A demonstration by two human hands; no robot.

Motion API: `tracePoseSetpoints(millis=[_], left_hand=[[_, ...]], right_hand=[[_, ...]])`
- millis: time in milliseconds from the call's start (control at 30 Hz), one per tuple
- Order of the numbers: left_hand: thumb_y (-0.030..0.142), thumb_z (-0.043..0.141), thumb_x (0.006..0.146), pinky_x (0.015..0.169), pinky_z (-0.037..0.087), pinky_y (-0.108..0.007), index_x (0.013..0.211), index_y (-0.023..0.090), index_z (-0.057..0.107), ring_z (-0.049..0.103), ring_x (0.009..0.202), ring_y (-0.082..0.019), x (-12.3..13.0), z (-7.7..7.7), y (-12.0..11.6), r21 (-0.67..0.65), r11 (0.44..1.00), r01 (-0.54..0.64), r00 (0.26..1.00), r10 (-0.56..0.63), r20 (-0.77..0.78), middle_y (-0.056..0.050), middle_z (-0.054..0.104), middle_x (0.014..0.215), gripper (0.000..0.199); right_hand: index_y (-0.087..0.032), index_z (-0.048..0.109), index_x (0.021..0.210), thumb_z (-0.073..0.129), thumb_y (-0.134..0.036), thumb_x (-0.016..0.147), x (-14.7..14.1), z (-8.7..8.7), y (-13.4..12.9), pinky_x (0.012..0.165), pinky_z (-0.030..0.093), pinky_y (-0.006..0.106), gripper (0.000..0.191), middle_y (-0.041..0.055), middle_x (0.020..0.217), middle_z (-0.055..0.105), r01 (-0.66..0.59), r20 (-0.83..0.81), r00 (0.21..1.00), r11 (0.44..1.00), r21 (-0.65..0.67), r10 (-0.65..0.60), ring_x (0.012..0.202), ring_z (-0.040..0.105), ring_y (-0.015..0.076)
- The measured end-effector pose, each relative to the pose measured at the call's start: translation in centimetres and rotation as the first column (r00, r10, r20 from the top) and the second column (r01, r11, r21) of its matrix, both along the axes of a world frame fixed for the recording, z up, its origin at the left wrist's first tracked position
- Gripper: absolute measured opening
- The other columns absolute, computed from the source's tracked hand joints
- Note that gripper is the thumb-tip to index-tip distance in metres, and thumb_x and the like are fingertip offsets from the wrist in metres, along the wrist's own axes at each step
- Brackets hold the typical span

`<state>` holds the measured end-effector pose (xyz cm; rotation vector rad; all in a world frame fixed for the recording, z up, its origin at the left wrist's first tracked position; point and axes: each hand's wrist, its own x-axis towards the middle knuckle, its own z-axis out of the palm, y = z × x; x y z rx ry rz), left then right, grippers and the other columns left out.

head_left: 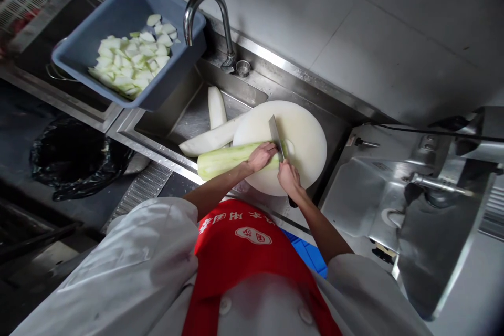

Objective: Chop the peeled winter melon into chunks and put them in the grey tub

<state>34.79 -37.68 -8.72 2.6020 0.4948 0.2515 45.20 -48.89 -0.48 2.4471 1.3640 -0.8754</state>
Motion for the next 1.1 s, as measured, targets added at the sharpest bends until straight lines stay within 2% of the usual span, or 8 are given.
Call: tracePoseSetpoints(millis=[67,300,367,600,667,900,967,1100], left_hand=[[0.017,0.036,0.105,0.093,0.047,-0.038,0.106,0.014,0.066,0.054,0.099,-0.023,-0.2,0.1,0.0,0.007,1.0,-0.002,1.0,0.002,-0.008,-0.01,0.064,0.104,0.03],[0.017,0.036,0.105,0.096,0.046,-0.038,0.106,0.014,0.066,0.053,0.1,-0.023,-0.2,0.5,-0.1,0.017,1.0,0.006,0.999,-0.006,-0.035,-0.011,0.063,0.105,0.03],[0.018,0.036,0.105,0.096,0.045,-0.037,0.106,0.013,0.066,0.053,0.1,-0.023,-0.1,0.4,0.0,0.013,1.0,0.007,0.999,-0.006,-0.038,-0.01,0.063,0.105,0.031],[0.02,0.037,0.106,0.095,0.045,-0.035,0.108,0.014,0.066,0.053,0.099,-0.022,-0.8,-0.1,0.0,0.031,0.999,-0.008,1.0,0.008,-0.027,-0.009,0.064,0.105,0.03],[0.021,0.038,0.106,0.093,0.045,-0.036,0.106,0.014,0.067,0.052,0.098,-0.023,-1.0,-0.1,-0.1,0.045,0.999,-0.025,0.999,0.027,-0.037,-0.009,0.064,0.104,0.029],[0.018,0.04,0.105,0.091,0.044,-0.037,0.106,0.015,0.067,0.052,0.098,-0.023,-0.9,0.3,-0.2,0.063,0.998,-0.026,0.998,0.03,-0.059,-0.009,0.063,0.106,0.027],[0.018,0.041,0.105,0.092,0.044,-0.038,0.109,0.014,0.067,0.053,0.099,-0.024,-0.9,0.4,-0.2,0.059,0.998,-0.023,0.998,0.026,-0.062,-0.009,0.064,0.106,0.026],[0.019,0.04,0.105,0.092,0.045,-0.037,0.11,0.014,0.067,0.054,0.099,-0.023,-1.1,0.5,-0.1,0.032,0.999,-0.021,0.999,0.023,-0.044,-0.009,0.064,0.106,0.028]], right_hand=[[-0.009,0.052,0.124,0.03,-0.022,0.109,0.2,0.3,0.0,0.081,0.046,0.03,0.029,0.0182,0.107,0.072,-0.012,0.008,1.0,1.0,0.007,0.012,0.102,0.07,0.0276],[-0.012,0.053,0.122,0.031,-0.027,0.108,0.6,5.0,-4.2,0.076,0.045,0.031,0.03,0.0157,0.097,0.073,-0.089,0.055,0.994,0.993,-0.076,0.093,0.092,0.072,0.027],[-0.012,0.053,0.121,0.032,-0.027,0.108,0.4,4.7,-4.2,0.076,0.045,0.031,0.029,0.0158,0.098,0.073,-0.091,0.042,0.995,0.991,-0.098,0.095,0.093,0.071,0.0265],[-0.007,0.052,0.125,0.029,-0.022,0.108,-0.4,-0.1,0.1,0.08,0.047,0.03,0.032,0.0195,0.107,0.072,-0.028,0.016,0.999,1.0,-0.001,0.028,0.101,0.071,0.0269],[-0.008,0.052,0.125,0.03,-0.023,0.108,-0.2,0.4,-0.1,0.08,0.047,0.03,0.031,0.0187,0.105,0.072,-0.036,0.015,0.999,0.999,0.001,0.036,0.1,0.071,0.0272],[-0.012,0.054,0.121,0.033,-0.026,0.108,-0.1,5.5,-4.4,0.078,0.048,0.032,0.029,0.0162,0.096,0.073,-0.11,0.072,0.991,0.991,-0.08,0.116,0.093,0.072,0.0275],[-0.012,0.055,0.12,0.034,-0.026,0.108,-0.2,5.1,-4.3,0.078,0.049,0.032,0.028,0.0162,0.097,0.073,-0.096,0.058,0.993,0.99,-0.099,0.102,0.094,0.072,0.0276],[-0.01,0.055,0.122,0.03,-0.023,0.107,-0.8,1.7,-1.7,0.083,0.049,0.033,0.032,0.0191,0.105,0.072,-0.045,0.03,0.998,0.998,-0.046,0.047,0.101,0.071,0.0285]])
